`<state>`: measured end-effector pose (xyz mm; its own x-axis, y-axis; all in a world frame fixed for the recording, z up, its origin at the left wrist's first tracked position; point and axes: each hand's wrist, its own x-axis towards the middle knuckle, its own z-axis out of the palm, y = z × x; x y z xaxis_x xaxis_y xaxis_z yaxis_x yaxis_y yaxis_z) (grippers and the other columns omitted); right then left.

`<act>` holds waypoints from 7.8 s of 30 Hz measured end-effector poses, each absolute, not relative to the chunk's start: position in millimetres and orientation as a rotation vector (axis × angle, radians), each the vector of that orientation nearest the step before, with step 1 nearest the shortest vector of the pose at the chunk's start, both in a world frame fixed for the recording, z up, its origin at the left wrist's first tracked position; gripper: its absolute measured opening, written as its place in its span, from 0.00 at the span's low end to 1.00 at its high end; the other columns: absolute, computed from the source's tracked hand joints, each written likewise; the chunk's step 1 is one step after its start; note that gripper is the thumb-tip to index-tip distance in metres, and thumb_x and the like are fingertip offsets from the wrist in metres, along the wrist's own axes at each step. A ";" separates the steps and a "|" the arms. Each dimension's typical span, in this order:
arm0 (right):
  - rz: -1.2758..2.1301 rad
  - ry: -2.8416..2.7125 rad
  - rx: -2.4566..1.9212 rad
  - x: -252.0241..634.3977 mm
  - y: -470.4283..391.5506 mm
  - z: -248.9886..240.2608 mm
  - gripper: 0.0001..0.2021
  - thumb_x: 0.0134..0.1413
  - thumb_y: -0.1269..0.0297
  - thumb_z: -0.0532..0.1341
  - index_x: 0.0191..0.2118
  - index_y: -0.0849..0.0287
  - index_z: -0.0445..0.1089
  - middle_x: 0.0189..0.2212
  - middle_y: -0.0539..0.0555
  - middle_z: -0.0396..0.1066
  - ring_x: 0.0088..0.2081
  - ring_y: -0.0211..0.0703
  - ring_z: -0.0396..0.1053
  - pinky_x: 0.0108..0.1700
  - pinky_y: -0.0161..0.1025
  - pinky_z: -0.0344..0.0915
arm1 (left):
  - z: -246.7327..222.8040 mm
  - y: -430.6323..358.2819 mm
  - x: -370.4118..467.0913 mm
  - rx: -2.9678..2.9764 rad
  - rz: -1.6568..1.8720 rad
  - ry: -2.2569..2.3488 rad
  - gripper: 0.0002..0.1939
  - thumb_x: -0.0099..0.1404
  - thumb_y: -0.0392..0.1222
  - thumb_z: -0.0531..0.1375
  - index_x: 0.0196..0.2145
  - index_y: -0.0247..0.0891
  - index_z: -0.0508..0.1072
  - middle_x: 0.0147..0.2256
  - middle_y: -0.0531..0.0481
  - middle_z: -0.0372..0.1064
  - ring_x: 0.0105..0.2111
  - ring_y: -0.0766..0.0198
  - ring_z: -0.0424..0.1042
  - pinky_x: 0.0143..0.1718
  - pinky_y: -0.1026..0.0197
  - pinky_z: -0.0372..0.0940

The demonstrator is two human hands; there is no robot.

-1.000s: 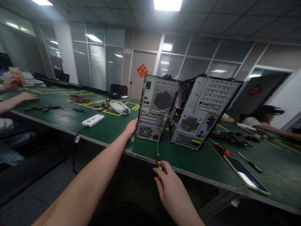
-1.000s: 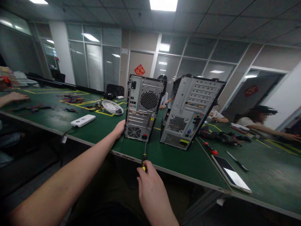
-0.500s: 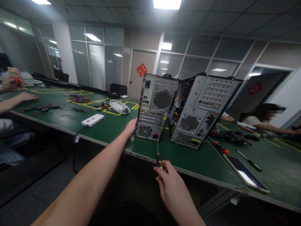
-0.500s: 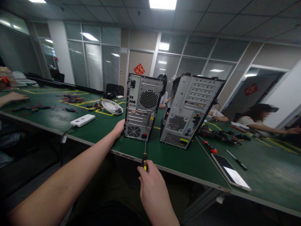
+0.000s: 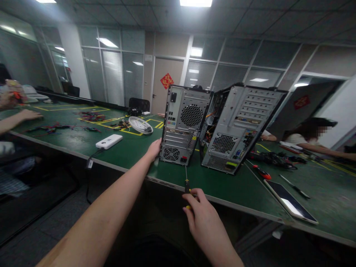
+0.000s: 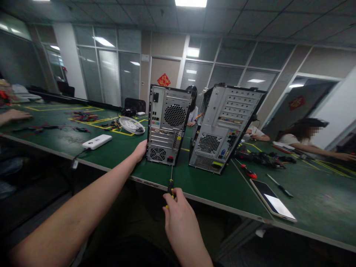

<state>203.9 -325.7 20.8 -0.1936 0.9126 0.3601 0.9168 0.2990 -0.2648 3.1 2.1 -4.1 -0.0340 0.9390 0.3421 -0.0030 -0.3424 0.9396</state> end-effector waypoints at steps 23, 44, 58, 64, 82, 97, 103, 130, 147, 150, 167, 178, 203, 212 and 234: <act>0.043 -2.080 -1.679 206.9 -325.1 20.2 0.12 0.66 0.76 0.63 0.50 0.53 0.73 0.52 0.58 0.73 0.44 0.49 0.81 0.46 0.42 0.77 | 0.8 -4.3 3.1 1.403 1.483 1.072 0.28 0.67 0.65 0.58 0.41 0.38 0.85 0.45 0.41 0.84 0.49 0.48 0.77 0.61 0.48 0.66; -0.077 -2.134 -1.624 204.7 -322.6 18.4 0.13 0.66 0.77 0.63 0.50 0.55 0.77 0.57 0.61 0.73 0.51 0.53 0.80 0.54 0.49 0.79 | -7.7 7.7 2.1 1.428 1.490 1.075 0.28 0.66 0.66 0.57 0.41 0.40 0.85 0.46 0.42 0.83 0.50 0.49 0.76 0.60 0.50 0.67; -0.090 -2.188 -1.673 205.7 -326.8 17.3 0.22 0.63 0.83 0.59 0.57 0.59 0.80 0.61 0.65 0.73 0.53 0.55 0.81 0.55 0.49 0.80 | -7.6 6.0 2.0 1.431 1.491 1.054 0.28 0.67 0.66 0.57 0.43 0.40 0.85 0.48 0.42 0.83 0.52 0.49 0.76 0.61 0.49 0.66; -0.091 -2.157 -1.710 205.0 -326.2 22.5 0.20 0.63 0.79 0.63 0.57 0.58 0.80 0.58 0.64 0.76 0.53 0.57 0.80 0.57 0.52 0.79 | -8.5 8.2 1.6 1.454 1.492 1.061 0.28 0.67 0.66 0.57 0.41 0.40 0.84 0.45 0.43 0.83 0.50 0.49 0.76 0.61 0.49 0.66; 0.024 -2.058 -1.674 205.4 -325.8 20.0 0.13 0.65 0.78 0.64 0.51 0.57 0.77 0.53 0.60 0.76 0.50 0.54 0.80 0.53 0.49 0.79 | -8.7 8.6 2.0 1.417 1.490 1.070 0.30 0.66 0.68 0.58 0.43 0.39 0.85 0.47 0.42 0.84 0.50 0.48 0.77 0.60 0.47 0.67; -0.006 -2.010 -1.681 204.8 -324.3 16.4 0.10 0.68 0.72 0.64 0.52 0.57 0.74 0.54 0.62 0.74 0.47 0.54 0.81 0.48 0.49 0.80 | -6.5 6.3 2.6 1.431 1.491 1.061 0.29 0.68 0.66 0.57 0.43 0.40 0.86 0.47 0.43 0.84 0.51 0.48 0.77 0.61 0.48 0.67; -0.094 -2.112 -1.600 203.8 -322.2 13.2 0.14 0.66 0.77 0.62 0.51 0.55 0.79 0.57 0.62 0.73 0.50 0.53 0.81 0.53 0.49 0.80 | -6.0 5.6 2.4 1.429 1.495 1.060 0.28 0.68 0.65 0.57 0.43 0.40 0.85 0.47 0.43 0.84 0.50 0.49 0.77 0.60 0.48 0.67; 0.072 -2.047 -1.698 203.5 -326.0 18.7 0.15 0.67 0.76 0.60 0.53 0.55 0.75 0.58 0.62 0.72 0.46 0.50 0.82 0.48 0.44 0.79 | -3.7 1.3 2.4 1.413 1.472 1.067 0.29 0.67 0.66 0.57 0.43 0.39 0.85 0.46 0.42 0.84 0.49 0.49 0.77 0.60 0.48 0.67; 0.075 -1.990 -1.675 203.4 -325.3 19.6 0.07 0.69 0.71 0.62 0.49 0.54 0.71 0.51 0.58 0.75 0.44 0.50 0.81 0.45 0.44 0.77 | -6.3 5.1 2.3 1.419 1.472 1.069 0.29 0.68 0.66 0.57 0.44 0.39 0.85 0.49 0.42 0.84 0.51 0.48 0.77 0.59 0.49 0.67; 0.016 -2.028 -1.678 201.7 -324.1 19.3 0.11 0.69 0.72 0.62 0.53 0.54 0.73 0.57 0.61 0.72 0.47 0.51 0.81 0.49 0.46 0.78 | -5.6 4.7 2.5 1.437 1.494 1.054 0.28 0.69 0.65 0.57 0.43 0.39 0.85 0.48 0.42 0.84 0.51 0.48 0.77 0.60 0.49 0.67; -0.086 -2.162 -1.689 203.7 -326.6 15.0 0.23 0.60 0.84 0.56 0.54 0.57 0.77 0.57 0.62 0.71 0.45 0.50 0.80 0.48 0.46 0.79 | -4.3 2.0 1.9 1.404 1.477 1.046 0.29 0.67 0.66 0.58 0.43 0.39 0.85 0.46 0.43 0.84 0.49 0.49 0.77 0.59 0.50 0.67; 0.014 -2.102 -1.726 203.9 -326.3 16.3 0.21 0.64 0.81 0.57 0.56 0.58 0.77 0.56 0.62 0.70 0.42 0.49 0.80 0.46 0.45 0.79 | -5.8 4.6 1.7 1.436 1.482 1.061 0.29 0.68 0.66 0.57 0.43 0.39 0.85 0.48 0.41 0.83 0.51 0.48 0.77 0.60 0.48 0.67; 0.111 -2.016 -1.772 201.8 -326.7 19.8 0.12 0.67 0.75 0.61 0.52 0.56 0.74 0.51 0.59 0.72 0.43 0.50 0.81 0.43 0.43 0.76 | -6.7 5.8 2.3 1.412 1.496 1.064 0.29 0.68 0.65 0.58 0.44 0.38 0.85 0.47 0.41 0.84 0.50 0.49 0.77 0.60 0.48 0.67; 0.094 -2.006 -1.739 202.2 -326.0 18.1 0.09 0.70 0.72 0.62 0.51 0.54 0.71 0.48 0.57 0.75 0.45 0.51 0.80 0.45 0.44 0.76 | -4.9 3.9 2.2 1.451 1.496 1.045 0.29 0.68 0.65 0.57 0.44 0.39 0.85 0.47 0.42 0.84 0.51 0.48 0.77 0.61 0.48 0.66; -0.074 -2.170 -1.626 203.2 -327.3 15.1 0.21 0.63 0.82 0.55 0.53 0.56 0.77 0.58 0.62 0.72 0.49 0.50 0.81 0.50 0.46 0.79 | -1.7 -1.6 2.2 1.393 1.479 1.037 0.29 0.67 0.67 0.59 0.42 0.39 0.84 0.41 0.43 0.83 0.48 0.49 0.77 0.57 0.50 0.68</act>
<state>203.2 -327.3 15.1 -0.2233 0.9042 0.3640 0.9268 0.3126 -0.2080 2.2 -1.6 -1.7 -0.0362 0.9502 0.3094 -0.0327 -0.3106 0.9500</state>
